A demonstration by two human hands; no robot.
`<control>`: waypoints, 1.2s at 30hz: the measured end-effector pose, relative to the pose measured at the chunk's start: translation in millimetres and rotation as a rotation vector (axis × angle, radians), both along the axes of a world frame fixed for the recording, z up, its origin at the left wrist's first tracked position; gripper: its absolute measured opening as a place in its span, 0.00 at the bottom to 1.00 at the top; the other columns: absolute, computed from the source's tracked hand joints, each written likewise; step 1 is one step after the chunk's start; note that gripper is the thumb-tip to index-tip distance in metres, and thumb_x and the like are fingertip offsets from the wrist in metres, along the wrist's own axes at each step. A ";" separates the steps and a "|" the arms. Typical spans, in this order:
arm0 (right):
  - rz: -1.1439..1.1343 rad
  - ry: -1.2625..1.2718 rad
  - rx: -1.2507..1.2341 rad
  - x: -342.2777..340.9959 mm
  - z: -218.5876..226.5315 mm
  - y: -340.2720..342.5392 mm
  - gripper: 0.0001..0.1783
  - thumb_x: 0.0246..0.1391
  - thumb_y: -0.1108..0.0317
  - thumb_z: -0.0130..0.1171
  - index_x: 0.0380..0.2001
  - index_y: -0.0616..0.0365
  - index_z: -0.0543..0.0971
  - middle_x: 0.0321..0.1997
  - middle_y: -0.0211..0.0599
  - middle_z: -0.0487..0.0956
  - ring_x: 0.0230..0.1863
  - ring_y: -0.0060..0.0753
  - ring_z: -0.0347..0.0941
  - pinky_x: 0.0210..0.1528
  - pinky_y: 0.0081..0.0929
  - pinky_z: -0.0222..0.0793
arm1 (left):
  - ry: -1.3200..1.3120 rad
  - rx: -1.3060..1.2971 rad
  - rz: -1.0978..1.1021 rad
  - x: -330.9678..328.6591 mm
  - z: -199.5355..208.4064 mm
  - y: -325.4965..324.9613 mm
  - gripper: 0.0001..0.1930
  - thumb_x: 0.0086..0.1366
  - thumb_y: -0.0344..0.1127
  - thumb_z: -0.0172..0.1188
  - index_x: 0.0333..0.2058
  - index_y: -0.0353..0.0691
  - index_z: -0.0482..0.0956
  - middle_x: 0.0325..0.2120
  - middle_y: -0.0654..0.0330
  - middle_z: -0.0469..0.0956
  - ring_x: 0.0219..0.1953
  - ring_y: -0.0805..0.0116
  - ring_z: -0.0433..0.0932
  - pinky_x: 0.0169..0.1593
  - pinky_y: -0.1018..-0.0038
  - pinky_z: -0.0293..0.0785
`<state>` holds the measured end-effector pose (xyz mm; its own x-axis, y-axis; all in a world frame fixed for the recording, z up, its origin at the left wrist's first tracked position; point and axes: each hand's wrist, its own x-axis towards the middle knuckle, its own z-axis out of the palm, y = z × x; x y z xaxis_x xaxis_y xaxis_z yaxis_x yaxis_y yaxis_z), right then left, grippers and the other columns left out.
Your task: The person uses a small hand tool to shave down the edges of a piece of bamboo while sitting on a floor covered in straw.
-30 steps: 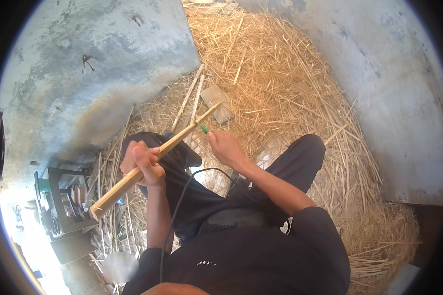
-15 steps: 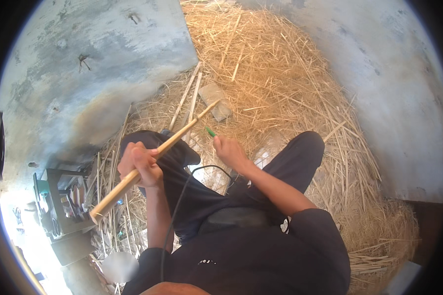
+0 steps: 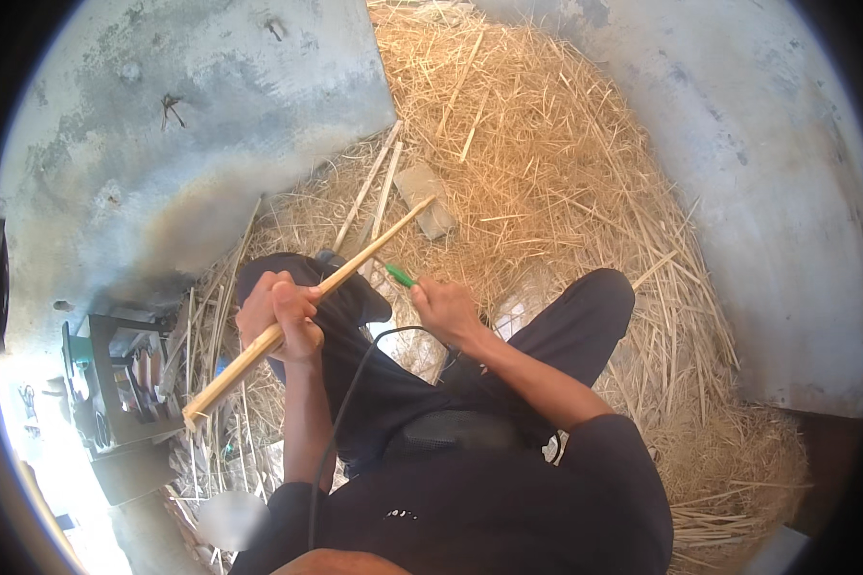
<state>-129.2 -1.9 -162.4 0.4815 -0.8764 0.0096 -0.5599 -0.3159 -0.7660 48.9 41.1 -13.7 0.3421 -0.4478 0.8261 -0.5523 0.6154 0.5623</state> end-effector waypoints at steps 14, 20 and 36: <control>0.107 -0.391 0.000 1.8 99.8 29.5 0.17 0.62 0.61 0.40 0.26 0.63 0.68 0.11 0.52 0.67 0.16 0.54 0.68 0.21 0.43 0.60 | 0.130 0.096 0.300 -13.3 0.7 -3.5 0.22 0.69 0.36 0.44 0.14 0.35 0.65 0.13 0.60 0.65 0.14 0.74 0.63 0.19 0.79 0.56; 0.076 -0.056 0.025 5.5 80.1 21.5 0.15 0.63 0.65 0.38 0.26 0.63 0.67 0.12 0.53 0.66 0.15 0.57 0.66 0.20 0.45 0.60 | 0.104 0.163 0.282 -15.2 -1.6 3.3 0.24 0.70 0.39 0.43 0.13 0.34 0.64 0.13 0.59 0.64 0.15 0.72 0.63 0.19 0.76 0.55; 0.083 -0.144 0.026 -10.5 57.9 7.1 0.18 0.63 0.62 0.39 0.24 0.63 0.69 0.11 0.48 0.65 0.13 0.52 0.64 0.20 0.43 0.60 | 0.036 0.109 0.155 -20.8 -6.7 -1.1 0.26 0.69 0.43 0.44 0.12 0.36 0.63 0.11 0.61 0.61 0.13 0.75 0.61 0.17 0.79 0.55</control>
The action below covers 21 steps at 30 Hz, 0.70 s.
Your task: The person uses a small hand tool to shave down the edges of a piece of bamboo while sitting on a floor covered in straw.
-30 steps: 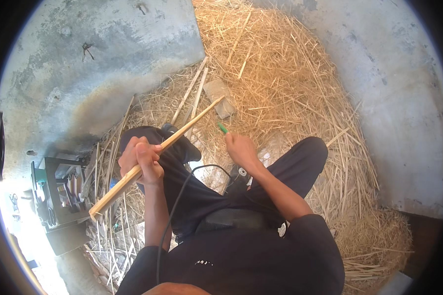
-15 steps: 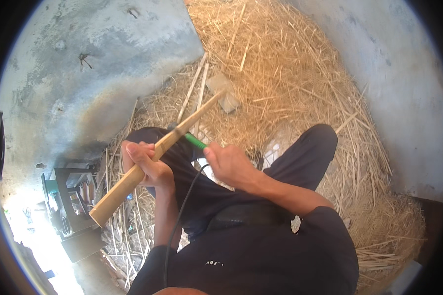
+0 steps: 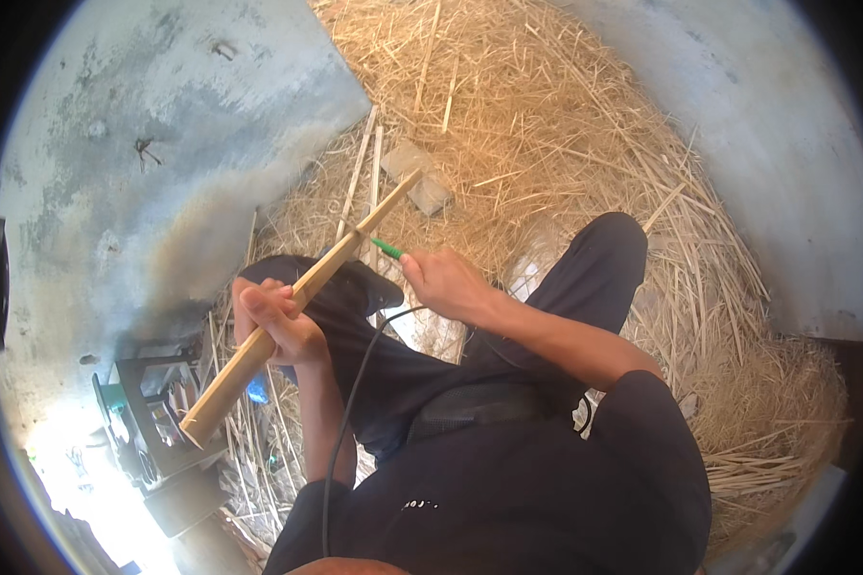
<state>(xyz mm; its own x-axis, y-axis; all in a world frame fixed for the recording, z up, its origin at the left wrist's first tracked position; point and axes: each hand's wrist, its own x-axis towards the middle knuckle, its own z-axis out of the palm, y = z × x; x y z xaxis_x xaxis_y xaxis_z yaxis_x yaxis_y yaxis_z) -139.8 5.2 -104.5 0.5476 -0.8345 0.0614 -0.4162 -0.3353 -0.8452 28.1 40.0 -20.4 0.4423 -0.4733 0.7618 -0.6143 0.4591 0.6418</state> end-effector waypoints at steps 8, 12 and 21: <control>-0.076 0.074 -0.022 -0.2 -42.5 -18.3 0.20 0.62 0.60 0.38 0.23 0.65 0.68 0.14 0.54 0.68 0.16 0.56 0.67 0.24 0.46 0.63 | 0.020 -0.019 -0.021 0.4 0.5 -2.0 0.26 0.70 0.43 0.44 0.14 0.35 0.65 0.11 0.59 0.63 0.12 0.73 0.61 0.16 0.77 0.55; -0.028 0.015 -0.038 9.3 -18.5 -6.6 0.19 0.62 0.61 0.39 0.25 0.65 0.68 0.14 0.55 0.69 0.18 0.57 0.69 0.24 0.48 0.64 | -0.027 0.033 0.039 -0.4 3.5 2.5 0.25 0.70 0.41 0.44 0.14 0.34 0.65 0.11 0.59 0.62 0.13 0.73 0.62 0.17 0.77 0.55; -0.064 -0.009 0.001 22.3 -28.5 -22.0 0.21 0.63 0.60 0.35 0.24 0.64 0.69 0.13 0.51 0.68 0.15 0.54 0.67 0.20 0.48 0.61 | 0.091 0.012 0.105 -1.3 3.4 -1.9 0.25 0.70 0.39 0.42 0.13 0.34 0.61 0.12 0.60 0.61 0.13 0.73 0.62 0.18 0.78 0.54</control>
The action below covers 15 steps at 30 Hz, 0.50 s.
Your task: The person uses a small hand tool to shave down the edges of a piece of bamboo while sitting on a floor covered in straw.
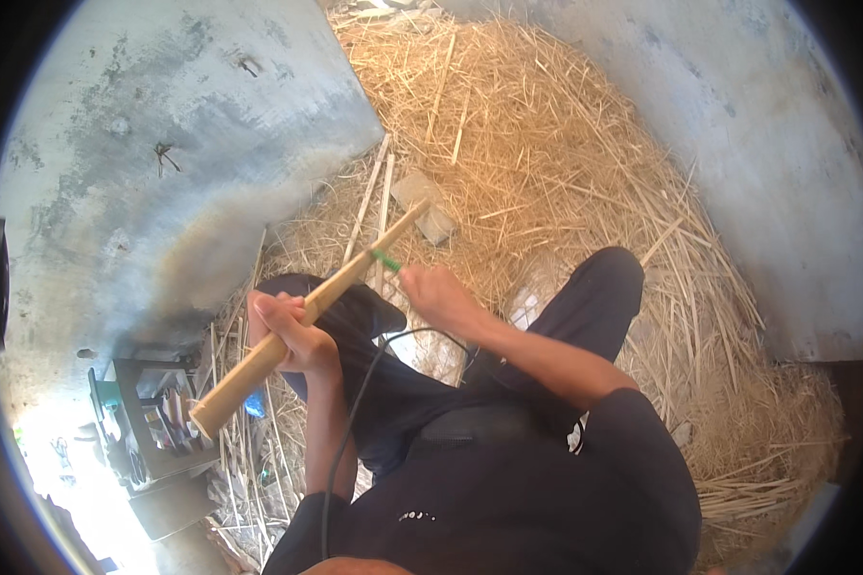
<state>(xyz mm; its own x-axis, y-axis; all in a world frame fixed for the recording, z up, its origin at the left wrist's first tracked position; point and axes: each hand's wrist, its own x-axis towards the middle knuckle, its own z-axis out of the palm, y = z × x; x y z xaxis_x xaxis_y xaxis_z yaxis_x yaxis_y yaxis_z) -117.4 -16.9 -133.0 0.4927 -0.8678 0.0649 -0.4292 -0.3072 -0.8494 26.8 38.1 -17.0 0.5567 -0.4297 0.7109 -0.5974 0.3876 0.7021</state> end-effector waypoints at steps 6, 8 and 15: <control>0.029 -0.025 -0.017 1.4 16.1 17.2 0.22 0.64 0.59 0.34 0.23 0.64 0.69 0.15 0.55 0.69 0.16 0.56 0.67 0.20 0.46 0.60 | -0.034 0.015 0.024 1.3 0.5 2.8 0.25 0.70 0.39 0.41 0.13 0.34 0.61 0.12 0.59 0.61 0.13 0.72 0.61 0.18 0.76 0.55; -0.009 0.037 0.077 2.6 16.7 1.4 0.21 0.64 0.60 0.35 0.23 0.63 0.69 0.15 0.55 0.69 0.17 0.58 0.67 0.20 0.47 0.60 | -0.003 0.030 0.052 2.5 2.0 -2.2 0.25 0.70 0.39 0.41 0.13 0.34 0.61 0.12 0.58 0.61 0.14 0.72 0.61 0.19 0.76 0.55; 0.037 0.075 -0.124 -4.5 -4.6 15.5 0.18 0.63 0.62 0.37 0.26 0.64 0.68 0.14 0.55 0.68 0.17 0.56 0.67 0.21 0.47 0.61 | -0.007 0.010 0.009 -0.7 3.8 -0.1 0.24 0.69 0.40 0.43 0.13 0.36 0.61 0.12 0.59 0.62 0.14 0.71 0.62 0.19 0.74 0.55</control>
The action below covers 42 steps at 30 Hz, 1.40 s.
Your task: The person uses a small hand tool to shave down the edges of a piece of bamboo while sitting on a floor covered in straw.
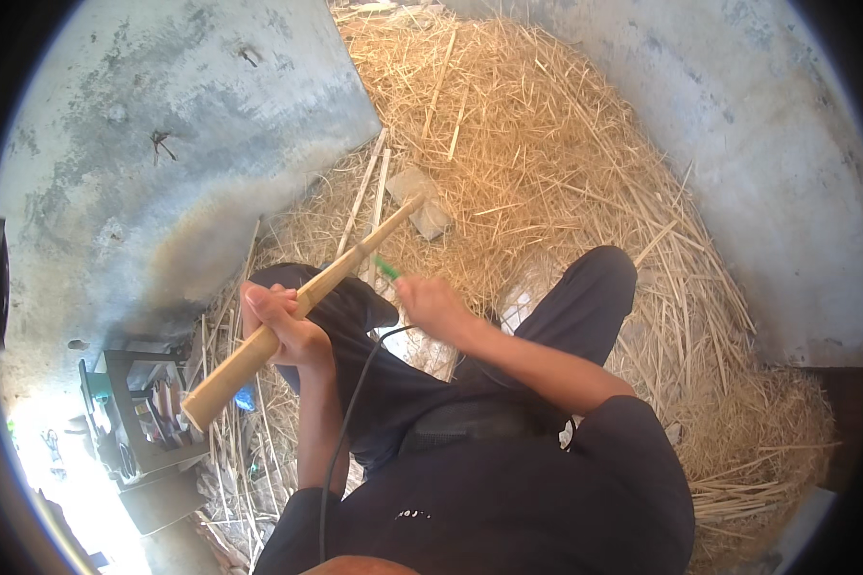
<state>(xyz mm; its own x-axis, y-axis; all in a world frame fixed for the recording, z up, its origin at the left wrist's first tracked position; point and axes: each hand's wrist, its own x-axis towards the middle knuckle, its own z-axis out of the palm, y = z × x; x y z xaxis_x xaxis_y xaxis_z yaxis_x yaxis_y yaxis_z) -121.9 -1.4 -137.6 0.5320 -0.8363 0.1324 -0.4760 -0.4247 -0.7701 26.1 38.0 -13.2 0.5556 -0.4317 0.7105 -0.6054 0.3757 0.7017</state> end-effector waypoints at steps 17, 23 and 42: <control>0.050 -0.010 0.175 -4.6 70.9 19.9 0.20 0.62 0.58 0.40 0.24 0.63 0.71 0.15 0.54 0.70 0.18 0.58 0.68 0.24 0.48 0.63 | -0.044 -0.161 -0.238 9.6 -14.4 3.4 0.27 0.67 0.47 0.51 0.13 0.35 0.66 0.11 0.59 0.66 0.13 0.76 0.60 0.16 0.82 0.55; 0.080 -0.009 0.102 3.8 55.0 2.1 0.19 0.62 0.61 0.39 0.25 0.64 0.70 0.14 0.54 0.69 0.17 0.56 0.68 0.23 0.46 0.63 | 0.010 -0.173 -0.229 21.4 -14.3 -1.4 0.27 0.68 0.48 0.49 0.15 0.33 0.64 0.14 0.60 0.63 0.13 0.77 0.58 0.17 0.81 0.53; -0.001 0.000 0.143 -26.1 47.7 14.2 0.21 0.63 0.59 0.37 0.23 0.63 0.68 0.14 0.50 0.66 0.17 0.52 0.66 0.24 0.45 0.60 | -0.181 -0.201 -0.510 18.5 -15.5 -1.1 0.33 0.50 0.66 0.57 0.12 0.36 0.70 0.08 0.65 0.64 0.10 0.76 0.68 0.13 0.83 0.56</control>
<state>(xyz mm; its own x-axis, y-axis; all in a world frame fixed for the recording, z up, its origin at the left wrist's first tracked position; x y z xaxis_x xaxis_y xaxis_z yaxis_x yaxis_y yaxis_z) -148.0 12.9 -89.8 0.5315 -0.8470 0.0116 -0.4759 -0.3099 -0.8231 44.6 36.9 -28.8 0.1746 -0.4602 0.8705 -0.4159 0.7669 0.4888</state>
